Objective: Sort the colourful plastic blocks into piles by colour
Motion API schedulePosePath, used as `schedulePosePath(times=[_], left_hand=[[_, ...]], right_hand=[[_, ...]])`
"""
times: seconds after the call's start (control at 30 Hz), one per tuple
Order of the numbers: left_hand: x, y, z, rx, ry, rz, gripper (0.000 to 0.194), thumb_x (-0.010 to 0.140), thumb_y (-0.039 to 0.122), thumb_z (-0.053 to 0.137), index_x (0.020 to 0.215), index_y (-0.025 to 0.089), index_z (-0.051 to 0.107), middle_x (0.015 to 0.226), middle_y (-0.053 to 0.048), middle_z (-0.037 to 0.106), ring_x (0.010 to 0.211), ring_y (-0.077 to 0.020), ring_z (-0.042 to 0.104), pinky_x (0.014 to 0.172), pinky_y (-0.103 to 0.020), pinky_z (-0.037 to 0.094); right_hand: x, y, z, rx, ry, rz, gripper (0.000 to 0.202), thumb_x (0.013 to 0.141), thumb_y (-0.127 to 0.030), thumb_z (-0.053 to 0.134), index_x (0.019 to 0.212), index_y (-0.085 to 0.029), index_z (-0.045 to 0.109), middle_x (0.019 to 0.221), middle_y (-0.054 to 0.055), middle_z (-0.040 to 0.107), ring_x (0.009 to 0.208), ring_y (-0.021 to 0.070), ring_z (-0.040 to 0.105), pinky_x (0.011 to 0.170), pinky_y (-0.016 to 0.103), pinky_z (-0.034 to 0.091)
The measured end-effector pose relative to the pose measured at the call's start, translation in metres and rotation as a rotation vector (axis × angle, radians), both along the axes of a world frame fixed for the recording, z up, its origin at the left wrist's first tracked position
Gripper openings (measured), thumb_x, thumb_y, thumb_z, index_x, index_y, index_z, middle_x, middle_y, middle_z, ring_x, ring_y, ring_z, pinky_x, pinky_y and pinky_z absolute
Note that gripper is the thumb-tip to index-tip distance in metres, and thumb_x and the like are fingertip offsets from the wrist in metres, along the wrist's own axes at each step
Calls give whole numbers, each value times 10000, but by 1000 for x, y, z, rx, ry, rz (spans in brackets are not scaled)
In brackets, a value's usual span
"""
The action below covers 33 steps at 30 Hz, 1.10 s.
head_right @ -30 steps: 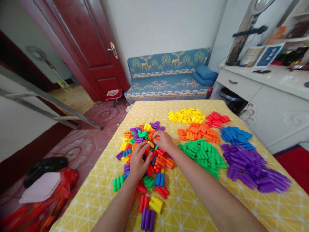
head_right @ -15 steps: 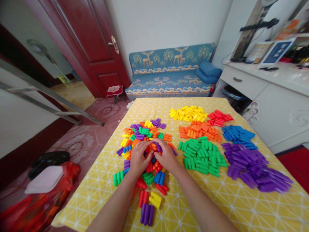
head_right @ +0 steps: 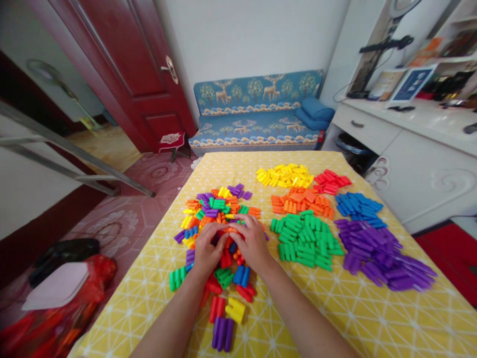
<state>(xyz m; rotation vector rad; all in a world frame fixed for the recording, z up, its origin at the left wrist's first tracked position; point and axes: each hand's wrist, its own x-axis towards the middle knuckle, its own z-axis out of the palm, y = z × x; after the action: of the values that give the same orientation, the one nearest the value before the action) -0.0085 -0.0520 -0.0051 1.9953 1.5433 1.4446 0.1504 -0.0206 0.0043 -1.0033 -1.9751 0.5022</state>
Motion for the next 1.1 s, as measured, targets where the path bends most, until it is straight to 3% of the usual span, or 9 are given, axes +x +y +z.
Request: schedulePosePath(times=[0.2, 0.37, 0.57, 0.73, 0.87, 1.0, 1.1], left_hand=[[0, 0, 2, -12, 1, 2, 171, 884, 200, 542, 1031, 210, 629, 1011, -62, 663, 980, -196, 620, 873, -345, 508], [-1, 1, 0, -40, 41, -17, 167, 886, 189, 538, 1005, 212, 653, 999, -59, 670, 960, -189, 624, 859, -337, 510], [-1, 2, -2, -51, 45, -26, 163, 888, 190, 533, 955, 211, 680, 969, -60, 663, 931, -184, 626, 839, -332, 513], [-1, 3, -2, -52, 51, -26, 166, 886, 187, 533, 943, 213, 687, 965, -61, 660, 930, -186, 624, 842, -335, 507], [-1, 3, -3, -52, 48, -32, 163, 881, 173, 544, 945, 210, 689, 969, -56, 657, 930, -180, 618, 846, -331, 501], [-1, 4, -3, -57, 45, -34, 155, 879, 168, 548, 932, 207, 689, 958, -54, 656, 922, -179, 615, 839, -328, 500], [0, 4, -3, -61, 41, -36, 158, 880, 169, 548, 938, 210, 690, 961, -54, 655, 922, -179, 616, 840, -328, 500]], right_hand=[[3, -5, 7, 4, 72, -32, 250, 929, -276, 511, 1095, -338, 688, 1013, 23, 697, 973, 224, 598, 884, 421, 464], [22, 7, 10, -85, 280, -251, 185, 882, -338, 562, 968, -247, 698, 954, 43, 708, 878, 205, 637, 806, 363, 507], [87, 53, 16, -304, 507, -481, 311, 782, -408, 617, 987, -176, 651, 798, 40, 678, 610, 156, 619, 574, 289, 530], [155, 98, 12, -377, 489, -618, 284, 700, -203, 633, 979, -152, 610, 775, 42, 661, 569, 146, 618, 480, 242, 496], [190, 116, 1, -431, 514, -698, 223, 674, -147, 613, 896, -158, 609, 668, 22, 649, 553, 148, 616, 459, 224, 477], [197, 116, -7, -413, 509, -683, 203, 644, -199, 653, 843, -163, 632, 661, 24, 653, 580, 159, 628, 494, 241, 496], [180, 105, -6, -340, 409, -634, 220, 666, -263, 653, 859, -158, 659, 720, 46, 674, 638, 176, 645, 567, 275, 517]])
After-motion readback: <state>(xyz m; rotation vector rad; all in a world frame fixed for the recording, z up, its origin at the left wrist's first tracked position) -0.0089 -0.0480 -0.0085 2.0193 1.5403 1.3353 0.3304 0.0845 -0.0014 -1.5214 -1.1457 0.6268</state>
